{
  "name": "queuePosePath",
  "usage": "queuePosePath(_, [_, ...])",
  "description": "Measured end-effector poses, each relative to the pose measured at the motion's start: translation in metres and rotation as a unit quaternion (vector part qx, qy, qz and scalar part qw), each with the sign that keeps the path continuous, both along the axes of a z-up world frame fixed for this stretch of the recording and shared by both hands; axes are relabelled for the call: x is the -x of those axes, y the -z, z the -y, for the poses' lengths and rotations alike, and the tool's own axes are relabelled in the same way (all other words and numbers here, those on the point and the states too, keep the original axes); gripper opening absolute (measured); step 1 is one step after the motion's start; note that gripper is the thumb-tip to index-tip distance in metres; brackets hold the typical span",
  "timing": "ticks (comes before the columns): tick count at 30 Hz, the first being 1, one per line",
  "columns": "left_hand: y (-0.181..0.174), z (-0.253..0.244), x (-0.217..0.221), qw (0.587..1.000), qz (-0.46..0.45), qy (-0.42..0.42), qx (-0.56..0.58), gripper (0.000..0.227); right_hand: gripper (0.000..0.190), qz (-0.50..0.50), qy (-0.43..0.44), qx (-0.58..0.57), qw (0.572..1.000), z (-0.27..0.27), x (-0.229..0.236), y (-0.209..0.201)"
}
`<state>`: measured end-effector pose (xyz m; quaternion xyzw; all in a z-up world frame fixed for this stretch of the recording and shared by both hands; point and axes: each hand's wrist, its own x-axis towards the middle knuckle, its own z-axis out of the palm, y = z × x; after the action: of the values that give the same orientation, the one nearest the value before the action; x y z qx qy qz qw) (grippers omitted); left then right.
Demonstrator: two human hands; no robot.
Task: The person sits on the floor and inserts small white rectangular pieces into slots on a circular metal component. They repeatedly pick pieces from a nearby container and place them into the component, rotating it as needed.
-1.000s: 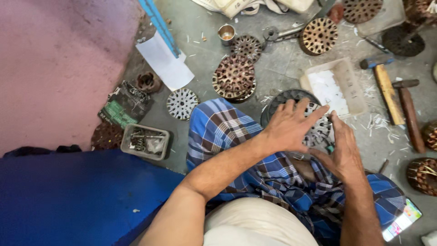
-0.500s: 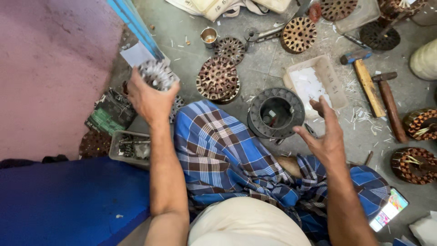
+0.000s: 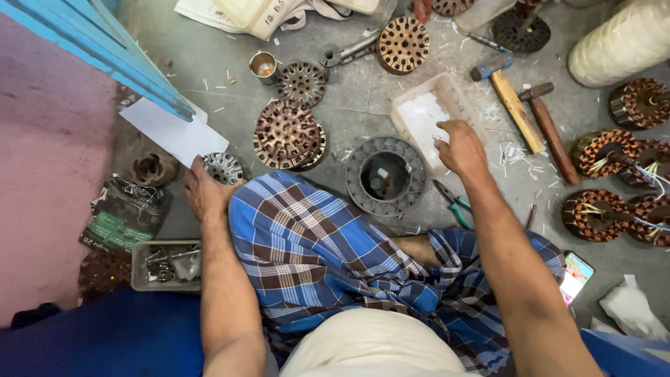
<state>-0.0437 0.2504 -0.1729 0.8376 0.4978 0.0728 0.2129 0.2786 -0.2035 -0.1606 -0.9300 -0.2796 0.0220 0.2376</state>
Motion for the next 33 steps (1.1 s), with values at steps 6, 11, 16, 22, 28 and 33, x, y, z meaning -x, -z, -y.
queuePosePath(6, [-0.072, 0.006, -0.022, 0.997, 0.044, 0.062, -0.001, 0.113, 0.043, -0.045, 0.015, 0.168, 0.985, -0.03, -0.01, 0.017])
queuePosePath(11, [-0.139, 0.053, -0.087, 0.951, 0.135, 0.273, -0.05, 0.097, 0.023, -0.034, 0.053, 0.121, 0.991, -0.024, -0.004, 0.004])
queuePosePath(16, [-0.155, 0.085, -0.15, 0.932, -0.087, 0.351, -0.015, 0.123, 0.021, -0.013, 0.088, 0.02, 0.996, -0.012, 0.003, -0.001])
queuePosePath(22, [-0.141, 0.081, -0.155, 0.933, -0.096, 0.346, -0.004, 0.111, 0.032, -0.124, 0.122, -0.141, 0.975, 0.001, 0.01, 0.001])
queuePosePath(28, [-0.163, 0.094, -0.115, 0.896, 0.214, 0.388, 0.014, 0.109, 0.029, 0.038, 0.041, -0.13, 0.99, 0.005, 0.027, -0.007])
queuePosePath(33, [-0.162, 0.164, -0.1, 0.726, 0.388, 0.421, 0.381, 0.117, 0.046, -0.043, 0.121, -0.213, 0.969, 0.007, 0.045, -0.037])
